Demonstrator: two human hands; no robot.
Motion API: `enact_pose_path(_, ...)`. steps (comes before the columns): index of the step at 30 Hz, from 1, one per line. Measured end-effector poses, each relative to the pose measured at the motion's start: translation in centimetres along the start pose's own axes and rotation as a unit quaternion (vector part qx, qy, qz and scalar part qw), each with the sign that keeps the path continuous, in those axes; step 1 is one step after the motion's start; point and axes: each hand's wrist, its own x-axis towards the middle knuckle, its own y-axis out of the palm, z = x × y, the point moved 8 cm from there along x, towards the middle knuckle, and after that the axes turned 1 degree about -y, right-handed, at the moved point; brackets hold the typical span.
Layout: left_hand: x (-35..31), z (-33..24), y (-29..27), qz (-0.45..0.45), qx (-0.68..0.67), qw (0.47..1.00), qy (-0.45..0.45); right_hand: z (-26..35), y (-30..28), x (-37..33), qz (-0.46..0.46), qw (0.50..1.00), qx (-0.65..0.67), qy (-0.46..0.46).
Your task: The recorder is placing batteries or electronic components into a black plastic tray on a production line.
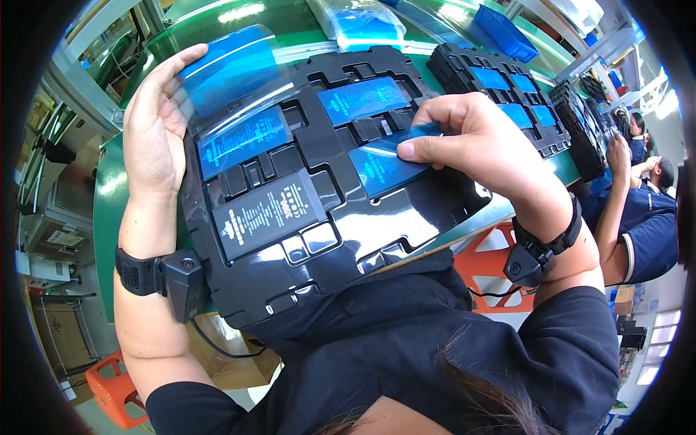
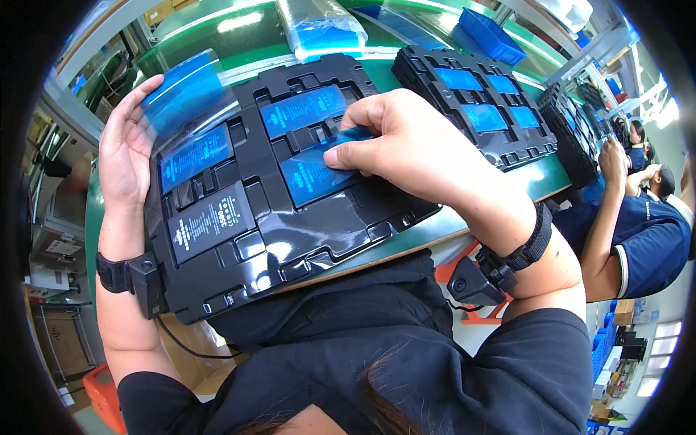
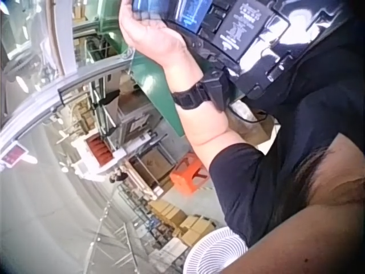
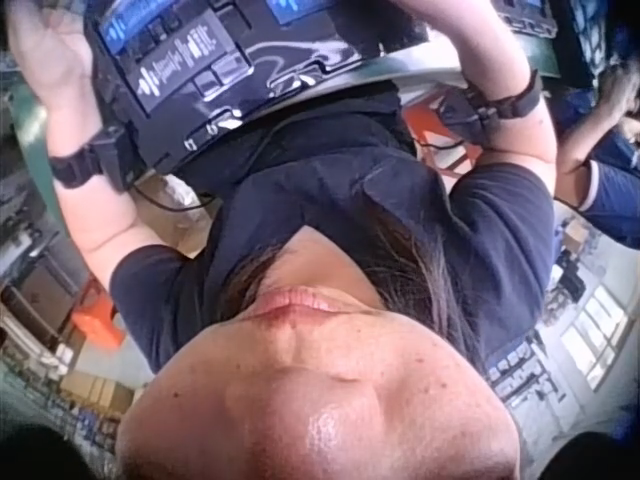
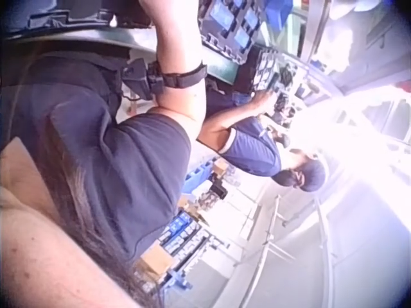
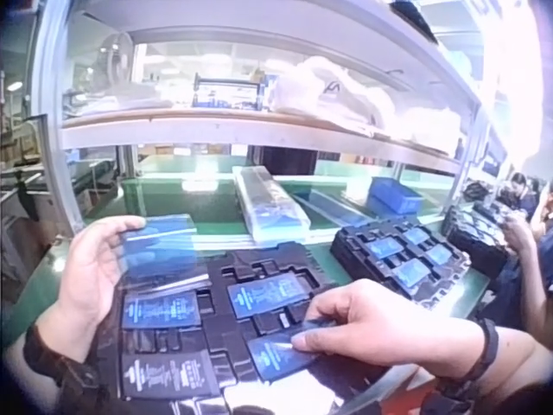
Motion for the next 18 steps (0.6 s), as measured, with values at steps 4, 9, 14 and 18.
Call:
enact_pose_path(4, 0.01, 0.00, 0.04, 0.002, 0.003, 1.000, -0.003, -0.07, 0.04, 0.05, 0.007, 1.000, -0.001, 0.003)
enact_pose_path(9, 0.09, 0.12, -0.08, 0.001, 0.009, 1.000, 0.003, -0.07, 0.00, 0.06, 0.008, 1.000, 0.000, 0.006)
enact_pose_path(14, 0.04, 0.05, 0.07, 0.002, 0.012, 1.000, 0.000, -0.02, -0.04, 0.14, 0.009, 1.000, -0.009, -0.008)
enact_pose_path(18, -0.01, -0.03, 0.31, -0.011, 0.018, 1.000, -0.001, -0.09, 0.04, 0.08, 0.008, 1.000, -0.011, -0.006)
